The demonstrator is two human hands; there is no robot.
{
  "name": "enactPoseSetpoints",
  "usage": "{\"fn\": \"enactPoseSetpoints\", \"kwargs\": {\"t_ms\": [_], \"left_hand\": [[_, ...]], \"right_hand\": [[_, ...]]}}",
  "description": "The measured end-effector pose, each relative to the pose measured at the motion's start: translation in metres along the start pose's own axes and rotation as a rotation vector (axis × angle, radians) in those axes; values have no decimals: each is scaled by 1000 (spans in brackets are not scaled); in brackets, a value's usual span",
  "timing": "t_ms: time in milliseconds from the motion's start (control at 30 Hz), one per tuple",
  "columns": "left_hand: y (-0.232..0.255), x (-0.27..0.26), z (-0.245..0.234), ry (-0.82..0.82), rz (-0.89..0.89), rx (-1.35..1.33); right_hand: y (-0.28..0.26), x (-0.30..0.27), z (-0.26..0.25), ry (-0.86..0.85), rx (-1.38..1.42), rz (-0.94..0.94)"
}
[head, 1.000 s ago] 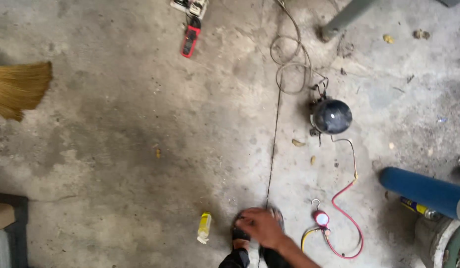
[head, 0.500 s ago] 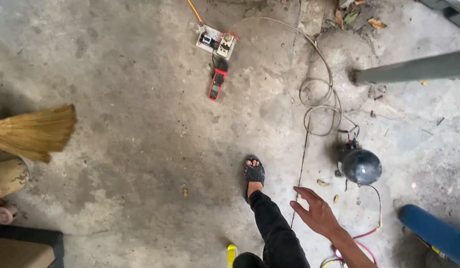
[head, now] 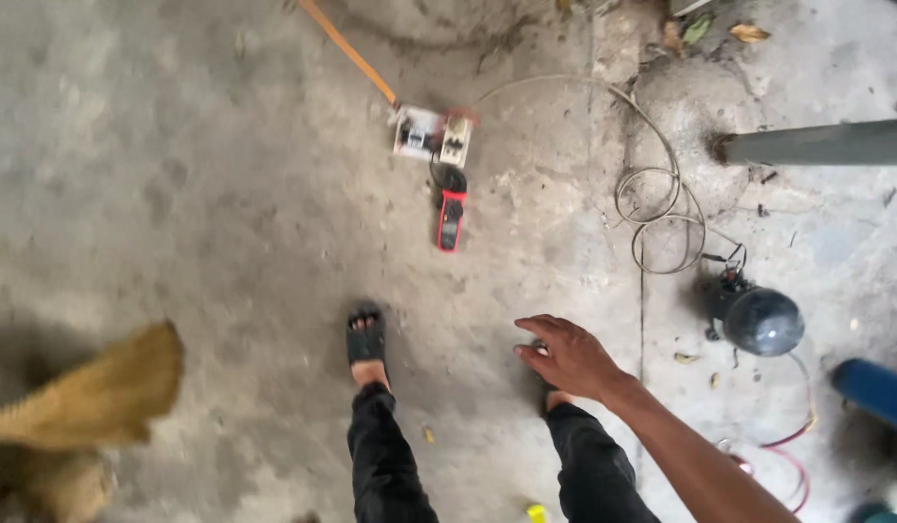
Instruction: Repairing a refrigerator by checking refrigerant pressure with a manifold gauge and testing electrical components with a clamp meter.
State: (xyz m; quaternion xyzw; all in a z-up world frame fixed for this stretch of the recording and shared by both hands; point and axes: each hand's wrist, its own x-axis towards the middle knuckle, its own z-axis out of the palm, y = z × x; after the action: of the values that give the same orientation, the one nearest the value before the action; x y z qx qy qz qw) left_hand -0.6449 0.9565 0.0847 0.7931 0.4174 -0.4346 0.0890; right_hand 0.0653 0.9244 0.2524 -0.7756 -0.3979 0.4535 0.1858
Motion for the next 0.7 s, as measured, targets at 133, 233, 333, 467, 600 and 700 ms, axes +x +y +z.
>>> {"fn": "enactPoseSetpoints", "kwargs": {"t_ms": [133, 233, 333, 467, 600, 700], "left_hand": [[14, 179, -311, 196, 10, -567], [61, 266, -405, 236, 135, -719], [116, 365, -419, 255, 343, -559], [203, 455, -438, 387, 466, -669], [261, 544, -415, 726, 436, -789], [292, 592, -420, 897, 470, -837]], "right_hand": [[-18, 53, 14, 27, -35, 108], [-6, 97, 47, 52, -70, 170], [19, 127, 67, 30, -99, 239], [82, 194, 74, -8, -151, 262], [142, 233, 91, 100, -378, 246], [172, 243, 101, 198, -515, 211]]}}
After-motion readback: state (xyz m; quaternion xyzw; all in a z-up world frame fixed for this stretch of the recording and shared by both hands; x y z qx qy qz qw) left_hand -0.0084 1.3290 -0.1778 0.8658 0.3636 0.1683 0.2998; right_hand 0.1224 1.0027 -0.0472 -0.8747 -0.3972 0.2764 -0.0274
